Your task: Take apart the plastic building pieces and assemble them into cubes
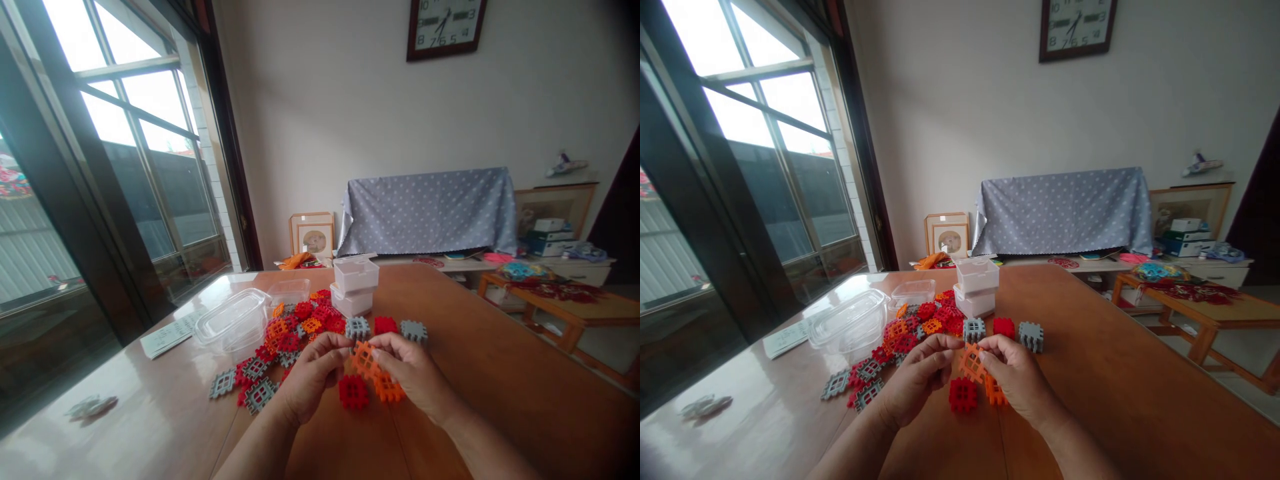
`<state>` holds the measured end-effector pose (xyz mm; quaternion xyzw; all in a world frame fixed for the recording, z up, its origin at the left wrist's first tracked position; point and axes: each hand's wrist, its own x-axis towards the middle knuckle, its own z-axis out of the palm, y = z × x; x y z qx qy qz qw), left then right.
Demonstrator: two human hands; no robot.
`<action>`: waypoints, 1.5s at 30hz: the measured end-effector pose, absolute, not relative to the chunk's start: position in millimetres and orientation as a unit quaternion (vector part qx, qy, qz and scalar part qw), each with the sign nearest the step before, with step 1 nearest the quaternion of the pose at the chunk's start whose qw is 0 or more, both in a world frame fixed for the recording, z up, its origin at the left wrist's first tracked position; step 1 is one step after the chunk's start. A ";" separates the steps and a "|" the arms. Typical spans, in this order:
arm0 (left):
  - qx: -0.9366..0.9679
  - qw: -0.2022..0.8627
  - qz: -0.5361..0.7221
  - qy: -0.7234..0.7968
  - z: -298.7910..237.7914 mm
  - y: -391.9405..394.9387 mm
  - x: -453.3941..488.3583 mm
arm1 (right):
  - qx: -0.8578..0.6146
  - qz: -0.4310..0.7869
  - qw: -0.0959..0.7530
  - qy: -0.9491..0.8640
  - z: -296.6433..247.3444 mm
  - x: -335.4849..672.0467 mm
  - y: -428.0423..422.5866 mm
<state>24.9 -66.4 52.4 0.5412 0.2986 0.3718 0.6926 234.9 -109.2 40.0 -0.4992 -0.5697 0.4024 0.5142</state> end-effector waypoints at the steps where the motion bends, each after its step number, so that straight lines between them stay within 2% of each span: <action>1: 0.535 0.689 0.381 0.306 50.9 -66.5 26.2 | -0.501 0.417 0.521 -0.552 41.0 235.0 -109.5; 5: 0.532 0.692 0.373 0.316 43.8 -67.1 32.4 | -0.491 0.453 0.531 -0.521 41.3 236.5 -108.7; 8: 0.526 0.693 0.373 0.322 38.9 -66.2 35.5 | -0.493 0.453 0.506 -0.543 39.4 238.2 -109.2; 15: 0.537 0.689 0.348 0.341 34.0 -62.3 31.7 | -0.495 0.260 0.417 -0.717 42.3 240.7 -118.3; 19: 0.549 0.692 0.327 0.336 33.2 -63.1 33.0 | -0.495 0.204 0.369 -0.760 46.5 239.1 -120.5; 26: 0.535 0.682 0.364 0.342 36.7 -61.8 32.3 | -0.543 0.200 0.341 -0.740 39.1 270.2 -111.1; 34: 0.544 0.651 0.398 0.350 34.2 -52.4 25.4 | -0.567 0.218 0.270 -0.747 24.7 287.4 -107.2; 45: 0.555 0.641 0.384 0.366 29.5 -50.2 27.2 | -0.551 0.228 0.256 -0.761 25.2 286.6 -107.7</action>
